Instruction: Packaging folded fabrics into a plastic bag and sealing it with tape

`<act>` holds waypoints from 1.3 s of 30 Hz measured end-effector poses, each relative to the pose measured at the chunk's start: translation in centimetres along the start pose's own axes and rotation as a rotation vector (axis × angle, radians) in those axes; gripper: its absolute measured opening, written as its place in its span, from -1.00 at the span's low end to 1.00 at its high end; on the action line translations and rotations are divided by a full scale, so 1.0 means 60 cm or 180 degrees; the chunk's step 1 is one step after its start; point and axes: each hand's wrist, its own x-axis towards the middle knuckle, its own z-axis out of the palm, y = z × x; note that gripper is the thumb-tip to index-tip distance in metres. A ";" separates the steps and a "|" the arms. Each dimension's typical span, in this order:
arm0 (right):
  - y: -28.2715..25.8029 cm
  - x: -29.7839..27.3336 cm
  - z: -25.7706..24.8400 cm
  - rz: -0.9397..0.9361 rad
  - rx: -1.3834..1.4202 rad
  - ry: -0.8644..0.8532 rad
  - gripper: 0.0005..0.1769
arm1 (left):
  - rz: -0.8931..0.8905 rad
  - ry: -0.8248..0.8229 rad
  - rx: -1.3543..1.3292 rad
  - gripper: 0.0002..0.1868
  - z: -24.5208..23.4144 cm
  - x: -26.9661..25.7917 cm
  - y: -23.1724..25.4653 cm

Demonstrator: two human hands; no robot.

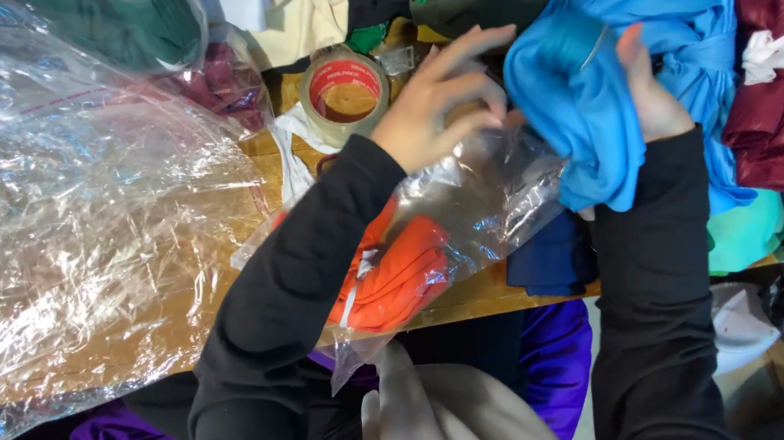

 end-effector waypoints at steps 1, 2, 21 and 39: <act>-0.042 -0.012 0.062 -0.0010 -0.0003 -0.0012 0.10 | 0.0003 0.0005 0.0015 -0.83 0.000 0.000 0.010; -0.085 -0.025 0.123 0.0209 0.0336 -0.0342 0.13 | -0.0034 -0.0075 -0.0228 -0.74 0.000 0.000 0.020; -0.255 -0.039 0.242 0.1239 -0.3228 -0.1678 -0.15 | -0.0515 -0.0352 -0.1095 -0.68 -0.014 -0.007 0.030; -0.212 -0.043 0.335 0.0991 -0.3619 -0.1498 -0.19 | 0.0068 0.0233 -0.1001 -0.76 0.049 0.014 0.041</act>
